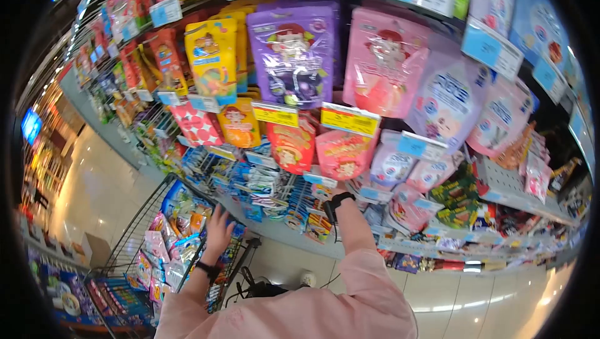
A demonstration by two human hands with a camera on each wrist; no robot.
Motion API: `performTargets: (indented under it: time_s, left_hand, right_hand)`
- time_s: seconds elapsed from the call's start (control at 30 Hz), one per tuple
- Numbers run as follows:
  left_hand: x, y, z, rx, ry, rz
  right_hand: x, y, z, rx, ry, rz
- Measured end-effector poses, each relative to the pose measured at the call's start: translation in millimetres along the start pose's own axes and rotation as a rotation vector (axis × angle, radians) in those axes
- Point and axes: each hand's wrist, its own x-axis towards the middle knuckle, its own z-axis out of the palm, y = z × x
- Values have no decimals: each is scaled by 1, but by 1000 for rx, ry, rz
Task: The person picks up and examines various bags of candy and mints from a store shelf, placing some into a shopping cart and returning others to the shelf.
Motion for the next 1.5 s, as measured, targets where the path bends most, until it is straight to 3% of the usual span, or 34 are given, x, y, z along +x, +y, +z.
performTargets:
  time_s: [0.07,0.13,0.17,0.27,0.3,0.4,0.47,0.53,0.6,0.63,0.67,0.7,0.77,0.83,0.9,0.93,0.97,1.03,1.07,1.1,1.13,1.23,1.3,1.33,1.4,1.47,1.5]
  left_hand:
    - [-48,-31,-14,113,45,-336]
    - [-112,-80,-7,386,98,-491]
    - [-139,-91,-11,452,98,-581]
    - [-206,-98,-27,459,53,-909]
    - [-221,-100,-27,447,-2,-1045]
    - [-235,-104,-24,542,53,-929]
    - [-219,-107,-42,233,-161,-1099]
    - [-210,-120,-40,150,-197,-1134]
    - [-220,-148,-29,78,-240,-1164]
    - [-226,-172,-13,-11,-277,-1092]
    - [-229,-189,-8,-100,-312,-1015]
    - [-223,-189,-17,-98,-311,-1017]
    - [-207,-190,-32,-117,-528,-1027]
    - [-223,-250,0,-6,-515,-843]
    - [-232,-312,14,158,-487,-615]
    - [-189,-241,-71,-92,-506,-961]
    - [-192,-256,-74,-123,-462,-1017]
    - [-203,-293,-75,-106,-410,-1048]
    - [-211,-315,-72,-58,-403,-1020]
    - [-234,-367,-44,28,-377,-870]
    - [-233,-369,-52,25,-387,-866]
    - [-232,-374,-66,-8,-137,-1063]
    - [-239,-382,-62,-47,-158,-1045]
    - [-243,-383,-58,-73,-167,-1042]
    - [-255,-385,-42,-88,-290,-1042]
    - [-277,-387,-8,-113,-407,-1044]
    - [-287,-386,12,-177,-285,-1084]
  right_hand:
    - [6,13,11,-99,-27,-18]
    - [26,26,20,-181,-93,-78]
    - [1,74,-15,-216,-139,-112]
    - [4,98,-11,-333,-278,-198]
    - [8,88,15,-380,-310,-222]
    - [-11,77,48,-539,-344,-291]
    - [-34,-42,26,183,54,34]
    - [-79,-45,24,73,45,47]
    - [-130,-64,15,41,-54,-105]
    - [-155,-94,3,237,-231,139]
    - [-178,-70,7,318,-334,-25]
    - [-196,-104,-13,256,-461,-66]
    - [-224,-86,-22,4,-654,-269]
    - [-244,-74,-36,-157,-943,-282]
    - [-265,-54,-56,-227,-1077,-344]
    - [-276,-25,-68,-322,-1176,-262]
    - [-286,11,-78,-419,-1273,-177]
    - [-300,76,-94,-921,-1519,-315]
    - [-306,96,-106,-1098,-1609,-733]
    - [-313,98,-114,-1216,-1599,-738]
    - [-314,87,-122,-1183,-1586,-654]
    - [-319,53,-126,-1191,-1659,-496]
    - [-322,30,-123,-948,-1582,-230]
    - [-328,34,-124,-967,-1588,-218]
    - [-341,44,-109,-490,-1255,387]
    - [-346,47,-91,-458,-1278,320]
    - [-344,41,-81,-406,-1304,251]
